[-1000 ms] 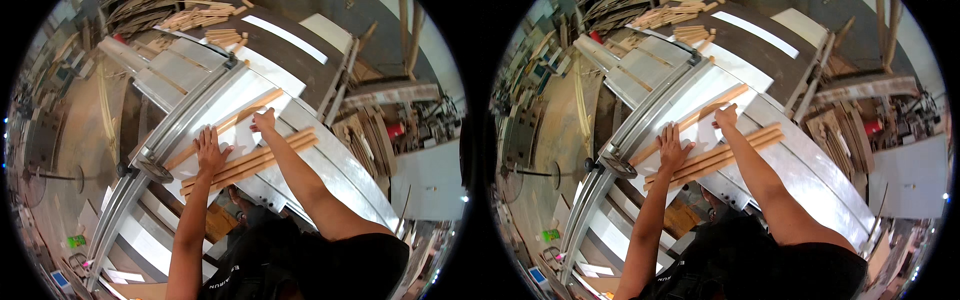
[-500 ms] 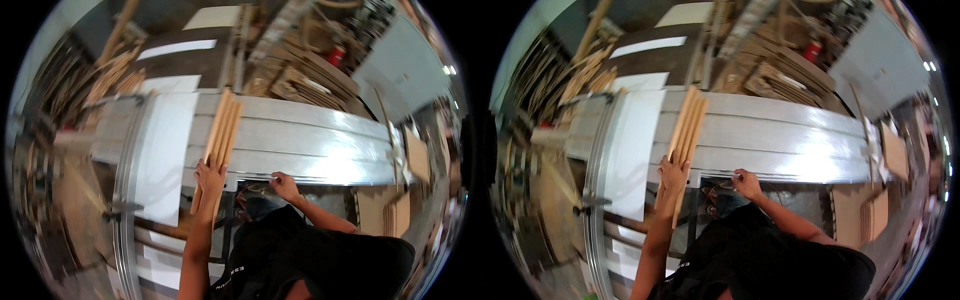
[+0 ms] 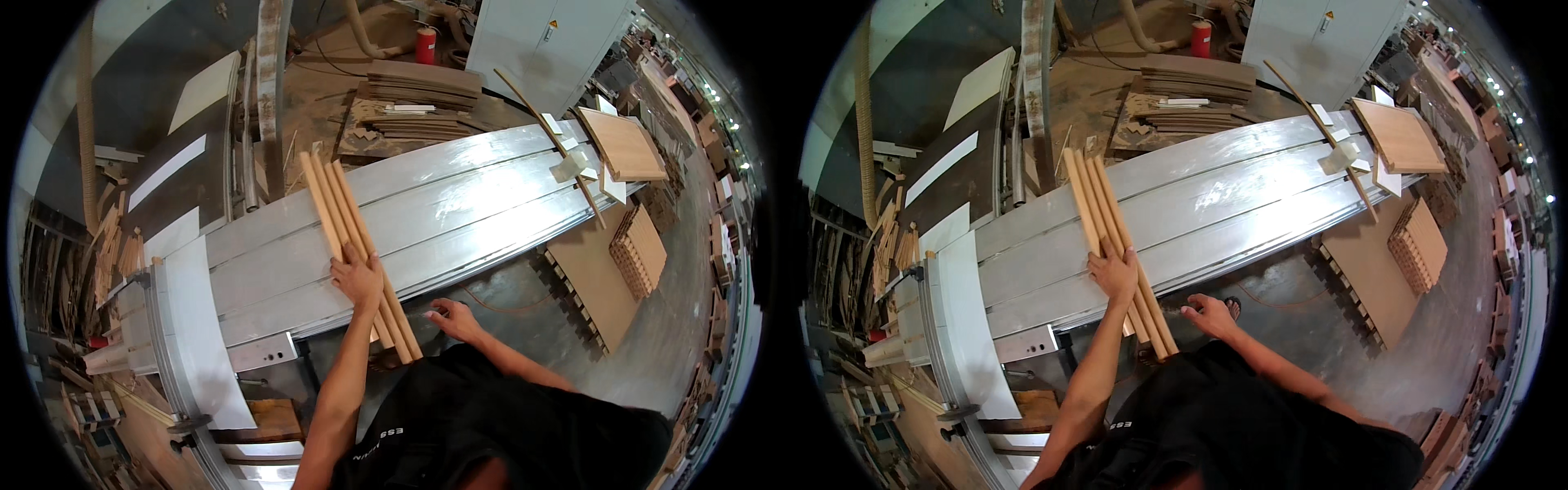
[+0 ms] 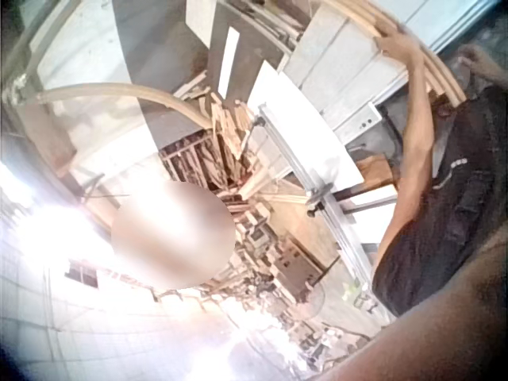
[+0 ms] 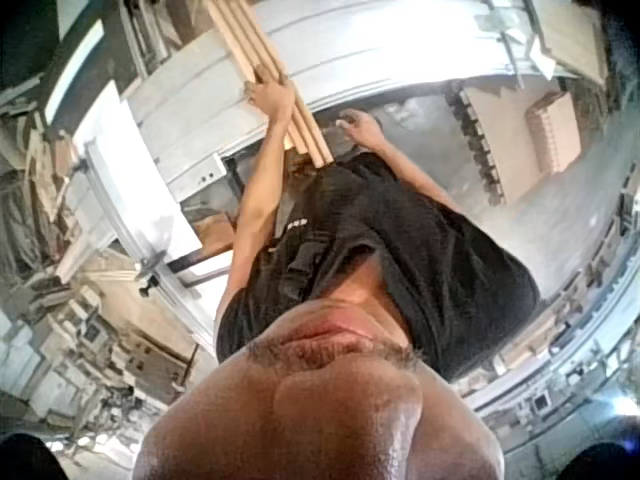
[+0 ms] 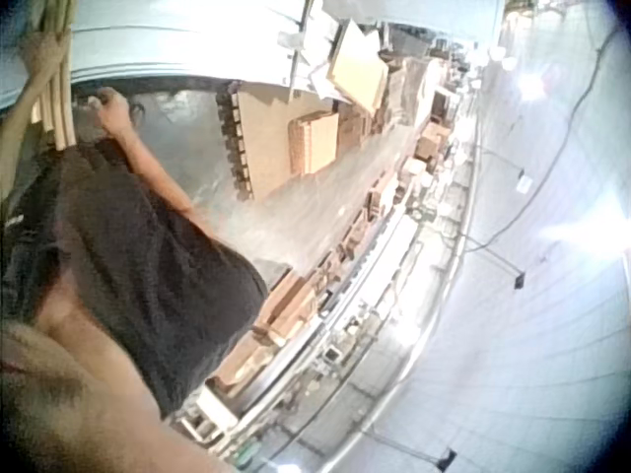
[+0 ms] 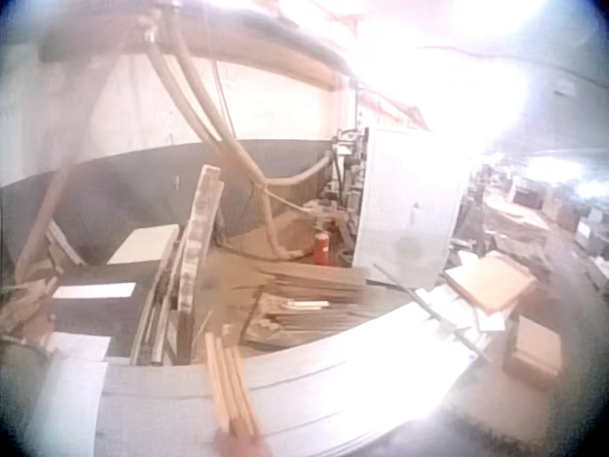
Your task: The person uses a table saw to cut long wooden dowels into shorter segments. They feed the dowels through the saw one by one, collecting the cut pieces and stacking them on the table. The person also retrieves more dowels from a plastic-wrapped bundle on the floor and uses a yellow air blower to clear sawdust from the machine.
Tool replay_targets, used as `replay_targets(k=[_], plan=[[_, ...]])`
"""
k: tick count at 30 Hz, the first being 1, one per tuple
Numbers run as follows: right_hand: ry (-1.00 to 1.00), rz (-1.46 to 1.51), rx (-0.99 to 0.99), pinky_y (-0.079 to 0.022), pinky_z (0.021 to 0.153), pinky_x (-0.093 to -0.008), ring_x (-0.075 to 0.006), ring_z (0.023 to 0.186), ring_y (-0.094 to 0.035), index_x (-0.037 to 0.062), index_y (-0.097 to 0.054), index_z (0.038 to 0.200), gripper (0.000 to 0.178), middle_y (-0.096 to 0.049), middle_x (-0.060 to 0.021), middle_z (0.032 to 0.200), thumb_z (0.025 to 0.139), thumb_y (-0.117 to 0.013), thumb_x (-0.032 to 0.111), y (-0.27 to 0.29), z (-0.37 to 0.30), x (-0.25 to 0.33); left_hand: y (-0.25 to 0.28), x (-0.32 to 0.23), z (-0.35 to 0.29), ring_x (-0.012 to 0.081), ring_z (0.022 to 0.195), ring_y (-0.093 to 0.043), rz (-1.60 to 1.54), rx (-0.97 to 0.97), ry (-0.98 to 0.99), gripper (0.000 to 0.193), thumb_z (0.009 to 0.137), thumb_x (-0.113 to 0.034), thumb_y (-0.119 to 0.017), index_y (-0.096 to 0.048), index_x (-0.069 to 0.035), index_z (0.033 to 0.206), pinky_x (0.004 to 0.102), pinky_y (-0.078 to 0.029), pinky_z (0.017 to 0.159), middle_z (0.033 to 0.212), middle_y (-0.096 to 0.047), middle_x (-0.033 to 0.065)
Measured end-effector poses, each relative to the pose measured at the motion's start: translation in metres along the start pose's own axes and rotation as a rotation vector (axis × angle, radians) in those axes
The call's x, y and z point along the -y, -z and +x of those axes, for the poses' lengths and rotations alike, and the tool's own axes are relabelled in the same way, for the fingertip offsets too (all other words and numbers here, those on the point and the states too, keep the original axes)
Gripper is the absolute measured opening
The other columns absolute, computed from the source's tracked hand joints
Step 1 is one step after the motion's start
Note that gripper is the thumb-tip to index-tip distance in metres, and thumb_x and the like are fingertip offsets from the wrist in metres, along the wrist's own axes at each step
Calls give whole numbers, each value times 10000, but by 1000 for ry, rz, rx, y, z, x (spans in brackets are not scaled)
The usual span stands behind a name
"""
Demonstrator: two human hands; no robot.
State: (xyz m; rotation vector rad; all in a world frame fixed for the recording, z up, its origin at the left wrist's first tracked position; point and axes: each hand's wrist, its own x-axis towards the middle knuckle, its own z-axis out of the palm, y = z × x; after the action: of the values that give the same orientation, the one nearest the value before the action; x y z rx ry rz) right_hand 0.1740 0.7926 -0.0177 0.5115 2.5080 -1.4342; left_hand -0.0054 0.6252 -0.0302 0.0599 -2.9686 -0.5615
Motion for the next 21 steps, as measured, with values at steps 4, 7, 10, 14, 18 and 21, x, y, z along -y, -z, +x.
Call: replay_targets(k=[4, 7, 10, 14, 18, 21], plan=[[-64, 155, -66, -562, 823, -373, -262, 916, -719, -7, -631, 1280, 565, -731, -188, 1005, 910, -726, 409, 56, -1, -50, -46, -101, -3, 478, 1263, -406, -58, 18, -68, 774, 881, -474, -667, -384, -129, 1514, 617, -365, 999, 1429, -368, 344], [-117, 311, -93, -563, 811, -343, -213, 901, -707, -20, -616, 1298, 548, -730, -173, 991, 917, -740, 354, 100, 7, -83, -67, -179, -17, 486, 1272, -396, -116, 107, -111, 776, 875, -472, -682, -401, -107, 1500, 632, -384, 987, 1460, -330, 335], [-97, 374, -255, -554, 787, -326, -176, 862, -686, -27, -616, 1256, 432, -724, -136, 959, 945, -710, 258, 140, 16, -114, -82, -254, -27, 488, 1266, -390, -224, 165, -197, 788, 866, -458, -706, -401, -75, 1484, 637, -401, 976, 1492, -290, 311], [-145, 564, -428, -538, 739, -302, -152, 823, -660, -10, -630, 1184, 258, -703, -100, 923, 987, -637, 156, 187, 20, -158, -106, -318, -49, 483, 1237, -409, -284, 248, -332, 790, 858, -455, -728, -415, -43, 1455, 613, -423, 972, 1479, -306, 274], [-320, 800, -251, -530, 733, -298, -165, 786, -657, 28, -626, 1197, 245, -692, -88, 946, 1045, -542, 200, 239, 25, -166, -125, -333, -57, 451, 1240, -432, -302, 239, -372, 687, 902, -427, -690, -472, -51, 1434, 598, -415, 994, 1438, -381, 249], [-434, 792, -173, -535, 724, -345, -212, 778, -670, 37, -674, 1136, 285, -697, -88, 942, 1054, -515, 259, 260, 25, -164, -133, -335, -59, 425, 1240, -445, -307, 191, -354, 617, 928, -373, -656, -473, -69, 1433, 600, -406, 987, 1410, -423, 232]])
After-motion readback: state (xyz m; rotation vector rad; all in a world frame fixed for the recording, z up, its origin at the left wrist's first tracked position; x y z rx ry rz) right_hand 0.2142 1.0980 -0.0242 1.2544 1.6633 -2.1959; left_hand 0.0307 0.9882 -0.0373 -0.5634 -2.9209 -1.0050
